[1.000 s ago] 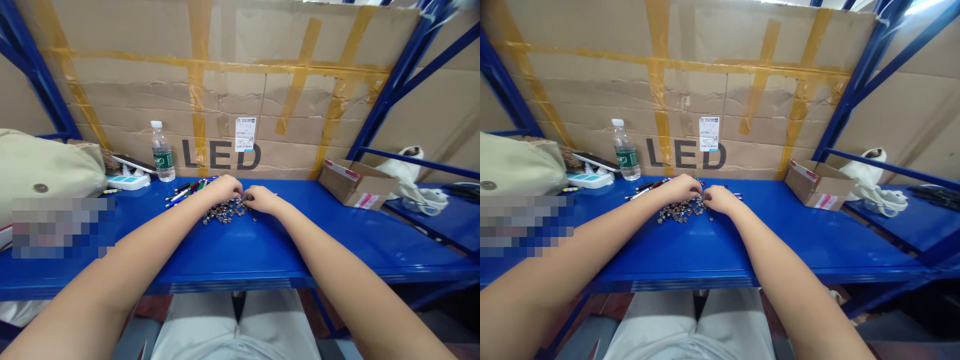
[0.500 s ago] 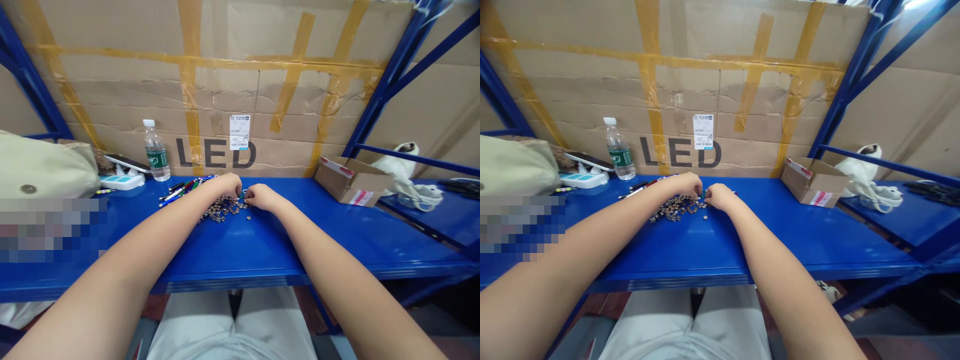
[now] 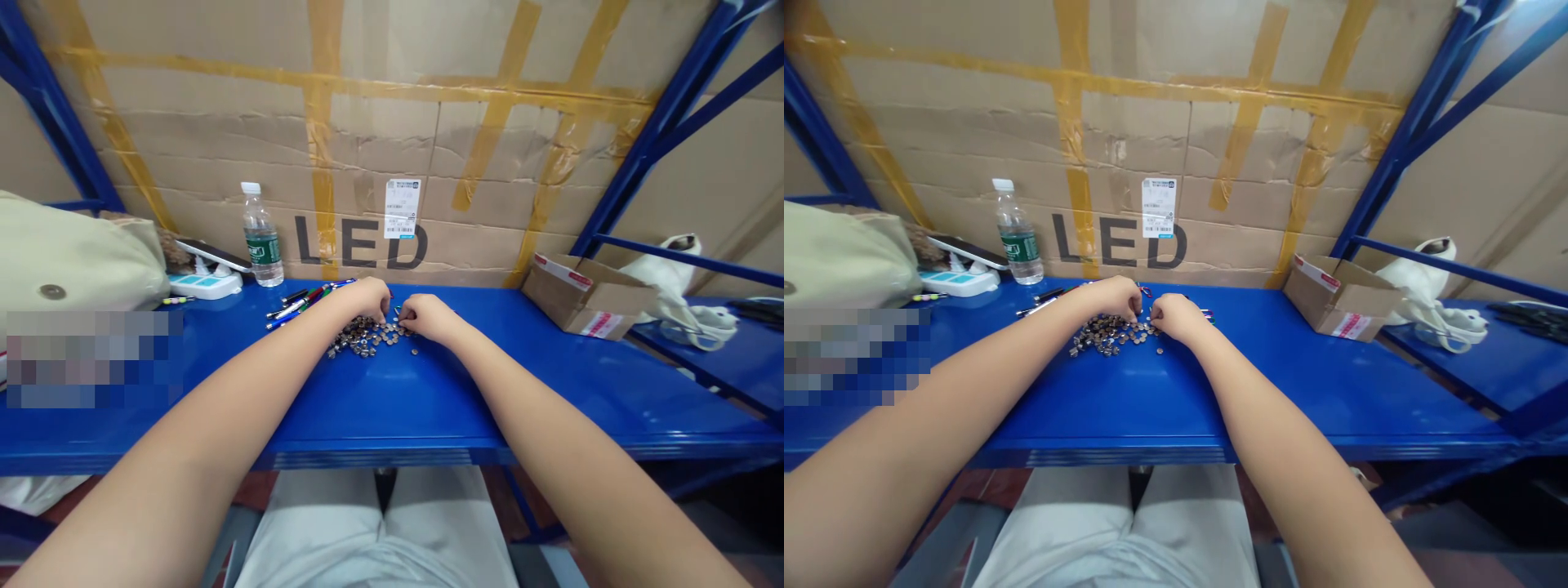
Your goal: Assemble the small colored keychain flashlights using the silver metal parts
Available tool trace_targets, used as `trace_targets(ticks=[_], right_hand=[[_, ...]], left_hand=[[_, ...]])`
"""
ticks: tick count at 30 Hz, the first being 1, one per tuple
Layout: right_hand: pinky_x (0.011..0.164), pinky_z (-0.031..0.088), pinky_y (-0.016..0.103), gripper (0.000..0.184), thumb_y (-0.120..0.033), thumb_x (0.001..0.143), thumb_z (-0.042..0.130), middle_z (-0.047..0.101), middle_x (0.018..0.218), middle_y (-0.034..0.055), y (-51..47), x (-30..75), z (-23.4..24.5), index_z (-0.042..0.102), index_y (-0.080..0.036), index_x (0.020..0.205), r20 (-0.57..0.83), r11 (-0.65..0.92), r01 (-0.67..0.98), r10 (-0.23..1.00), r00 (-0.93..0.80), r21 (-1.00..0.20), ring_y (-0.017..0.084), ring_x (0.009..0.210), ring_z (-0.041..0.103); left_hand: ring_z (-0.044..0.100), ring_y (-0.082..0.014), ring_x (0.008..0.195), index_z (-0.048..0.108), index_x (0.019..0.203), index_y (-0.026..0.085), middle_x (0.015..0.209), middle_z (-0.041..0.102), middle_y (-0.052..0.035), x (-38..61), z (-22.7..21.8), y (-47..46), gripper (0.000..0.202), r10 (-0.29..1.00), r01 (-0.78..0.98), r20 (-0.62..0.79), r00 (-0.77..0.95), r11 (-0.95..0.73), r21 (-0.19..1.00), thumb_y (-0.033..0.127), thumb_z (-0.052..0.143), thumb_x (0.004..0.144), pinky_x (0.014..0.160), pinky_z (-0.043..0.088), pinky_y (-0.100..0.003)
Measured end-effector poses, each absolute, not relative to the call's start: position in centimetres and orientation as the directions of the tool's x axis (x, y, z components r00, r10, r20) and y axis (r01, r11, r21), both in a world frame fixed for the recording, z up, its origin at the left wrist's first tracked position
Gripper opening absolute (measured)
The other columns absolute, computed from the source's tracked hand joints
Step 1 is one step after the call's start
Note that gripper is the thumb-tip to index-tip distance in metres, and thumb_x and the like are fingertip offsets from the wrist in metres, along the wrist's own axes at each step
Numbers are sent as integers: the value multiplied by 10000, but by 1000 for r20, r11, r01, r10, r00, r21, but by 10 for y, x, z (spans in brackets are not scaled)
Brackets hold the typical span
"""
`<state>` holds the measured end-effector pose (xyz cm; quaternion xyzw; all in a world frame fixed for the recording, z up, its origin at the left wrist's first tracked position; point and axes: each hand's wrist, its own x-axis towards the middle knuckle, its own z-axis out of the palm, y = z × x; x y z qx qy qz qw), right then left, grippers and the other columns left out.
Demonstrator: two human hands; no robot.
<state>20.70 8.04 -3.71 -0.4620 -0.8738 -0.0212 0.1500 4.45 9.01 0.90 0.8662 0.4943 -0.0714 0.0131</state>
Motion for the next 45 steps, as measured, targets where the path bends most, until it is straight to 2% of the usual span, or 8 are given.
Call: trace_targets(ticks=[8, 15, 21, 25, 29, 33, 39, 45], right_hand=[[650, 395, 213, 70, -132, 724, 646, 673, 749, 28, 84, 204, -42, 656, -167, 665, 315, 597, 785, 787, -531, -167, 139, 723, 587], [635, 399, 210, 136, -115, 726, 634, 669, 648, 3, 78, 206, -38, 663, -173, 606, 252, 606, 759, 794, -554, -239, 129, 673, 596], [647, 413, 217, 90, -203, 776, 608, 694, 737, 13, 78, 206, -40, 695, -186, 761, 281, 594, 756, 802, -528, -276, 139, 704, 605], [668, 415, 223, 152, -231, 806, 575, 698, 768, 18, 79, 203, -39, 716, -207, 855, 230, 647, 728, 762, -606, -225, 150, 737, 608], [672, 418, 211, 143, -201, 800, 572, 701, 776, 18, 79, 203, -38, 713, -197, 826, 205, 644, 724, 765, -611, -245, 138, 728, 610], [598, 412, 198, 86, -161, 750, 609, 683, 701, 2, 78, 203, -40, 686, -179, 785, 241, 597, 737, 802, -546, -316, 114, 630, 596], [611, 417, 186, 66, -159, 727, 639, 686, 685, 0, 75, 207, -35, 680, -167, 677, 205, 598, 715, 800, -564, -362, 109, 655, 603], [663, 434, 213, 135, -205, 801, 578, 710, 823, 25, 77, 222, -29, 703, -170, 835, 251, 549, 768, 835, -489, -330, 131, 734, 615]], left_hand=[[626, -164, 791, 721, 957, 191, 946, 714, -30, 36, 6, 85, 289, 850, 856, -116, 515, -517, 9, 212, 652, 678, 684, 433, -212], [599, -151, 674, 741, 850, 195, 820, 717, -30, 35, 1, 83, 243, 828, 827, -27, 560, -560, -37, 182, 569, 680, 640, 412, -225], [620, -157, 799, 730, 895, 207, 918, 717, -25, 26, -3, 96, 202, 810, 810, -18, 586, -585, 26, 262, 604, 747, 706, 410, -216], [621, -153, 789, 730, 874, 201, 889, 718, -31, 21, 0, 95, 185, 836, 836, -1, 548, -548, 27, 258, 622, 735, 676, 408, -209], [617, -139, 772, 725, 883, 209, 881, 718, -12, 17, 10, 87, 220, 791, 797, -106, 603, -590, 127, 319, 661, 703, 641, 410, -194], [618, -129, 796, 723, 903, 233, 924, 719, 12, 18, 16, 80, 221, 755, 785, -218, 618, -606, 129, 290, 667, 696, 671, 410, -183], [616, -131, 796, 723, 896, 214, 913, 720, -1, 19, 14, 80, 201, 775, 798, -191, 603, -589, 128, 278, 642, 723, 681, 409, -189], [615, -140, 832, 715, 915, 219, 946, 714, -6, 16, 11, 83, 210, 787, 806, -175, 592, -575, 140, 276, 625, 735, 702, 412, -197]])
